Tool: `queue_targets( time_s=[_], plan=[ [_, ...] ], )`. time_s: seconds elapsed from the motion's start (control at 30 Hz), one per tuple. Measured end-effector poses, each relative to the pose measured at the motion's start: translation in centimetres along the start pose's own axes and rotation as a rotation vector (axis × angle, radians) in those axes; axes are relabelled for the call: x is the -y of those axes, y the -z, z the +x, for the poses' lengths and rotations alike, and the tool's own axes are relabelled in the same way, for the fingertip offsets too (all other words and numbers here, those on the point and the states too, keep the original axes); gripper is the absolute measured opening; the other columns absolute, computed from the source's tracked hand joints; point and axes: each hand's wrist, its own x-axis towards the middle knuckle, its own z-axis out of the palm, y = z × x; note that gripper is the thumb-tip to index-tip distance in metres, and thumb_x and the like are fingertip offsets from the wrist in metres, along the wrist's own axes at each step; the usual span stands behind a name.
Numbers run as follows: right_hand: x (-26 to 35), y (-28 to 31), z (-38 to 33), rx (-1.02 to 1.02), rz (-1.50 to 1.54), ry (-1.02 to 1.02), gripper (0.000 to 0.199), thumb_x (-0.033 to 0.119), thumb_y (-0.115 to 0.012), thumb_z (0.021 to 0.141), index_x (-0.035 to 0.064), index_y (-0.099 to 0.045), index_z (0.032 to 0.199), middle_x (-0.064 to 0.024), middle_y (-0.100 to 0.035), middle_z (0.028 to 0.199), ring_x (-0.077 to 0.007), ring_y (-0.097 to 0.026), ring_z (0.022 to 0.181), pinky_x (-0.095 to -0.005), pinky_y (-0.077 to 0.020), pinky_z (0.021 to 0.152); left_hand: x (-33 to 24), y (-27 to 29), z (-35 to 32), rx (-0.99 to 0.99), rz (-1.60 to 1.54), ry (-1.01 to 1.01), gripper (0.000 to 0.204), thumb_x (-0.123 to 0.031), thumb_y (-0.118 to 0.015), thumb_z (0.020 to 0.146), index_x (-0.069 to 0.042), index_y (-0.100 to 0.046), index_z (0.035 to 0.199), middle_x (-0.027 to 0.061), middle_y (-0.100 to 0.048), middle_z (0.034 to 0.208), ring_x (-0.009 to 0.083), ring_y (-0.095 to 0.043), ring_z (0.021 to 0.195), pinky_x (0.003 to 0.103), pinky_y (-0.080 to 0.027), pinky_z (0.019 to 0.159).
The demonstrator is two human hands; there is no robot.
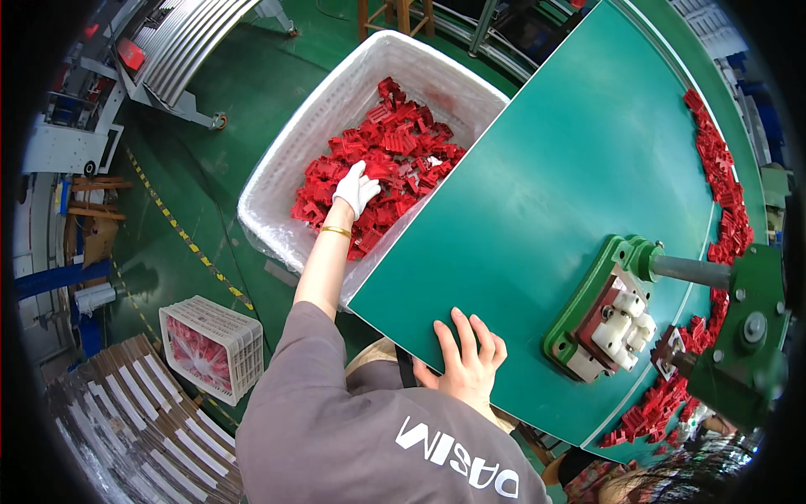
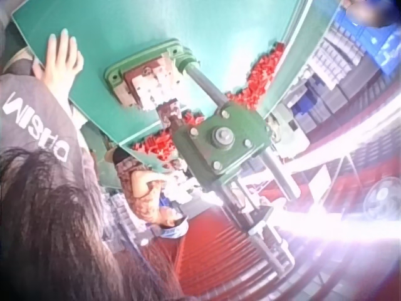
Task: Using a manual punch press to assemble or shape small red plastic components with white inserts.
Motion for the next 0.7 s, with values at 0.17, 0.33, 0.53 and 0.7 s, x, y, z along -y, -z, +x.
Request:
queue_targets(
  time_s=[0.17, 0.33, 0.53, 0.7],
  plan=[
    [0.1, 0.6, 0.0, -0.018, 0.048, 0.014, 0.057, 0.033, -0.076, 0.069, 0.0159, -0.062, 0.122, -0.0047, -0.051, 0.139, -0.0248, -0.042, 0.129, -0.0428, -0.0292, 0.102, -0.3, 2.3, -4.5, 0.127, 0.093, -0.074, 0.065, -0.035, -0.052, 0.098, -0.001, -0.027, 0.148, 0.0229, -0.043, 0.144, 0.036, -0.05, 0.126, 0.046, -0.048, 0.101],
    [-0.1, 0.7, -0.6, -0.05, 0.051, 0.045, 0.056, 0.033, -0.075, 0.071, 0.0131, -0.062, 0.122, -0.0076, -0.051, 0.138, -0.0267, -0.042, 0.129, -0.0446, -0.0285, 0.104, -1.9, 5.3, -11.7, 0.231, 0.115, -0.117, 0.056, -0.033, -0.053, 0.097, -0.002, -0.04, 0.142, 0.0199, -0.047, 0.142, 0.031, -0.053, 0.122, 0.043, -0.048, 0.1],
    [-1.2, 0.7, -1.9, -0.268, 0.379, 0.139, 0.05, 0.023, -0.078, 0.071, 0.008, -0.062, 0.116, -0.0122, -0.054, 0.133, -0.0313, -0.05, 0.121, -0.0455, -0.036, 0.101, -4.0, 7.0, -20.7, 0.22, 0.15, -0.227, 0.047, -0.03, -0.051, 0.099, -0.003, -0.046, 0.137, 0.015, -0.058, 0.128, 0.0255, -0.062, 0.108, 0.038, -0.053, 0.092],
    [-2.9, 1.7, -5.8, -0.441, 0.66, 0.108, 0.021, 0.005, -0.072, 0.075, 0.0049, -0.066, 0.094, -0.0099, -0.069, 0.098, -0.0249, -0.067, 0.081, -0.0319, -0.0515, 0.067, -3.5, 4.8, -29.2, 0.427, 0.254, -0.382, 0.037, -0.023, -0.05, 0.1, 0.001, -0.052, 0.129, 0.0152, -0.061, 0.123, 0.0255, -0.063, 0.106, 0.037, -0.054, 0.091]
  ],
)
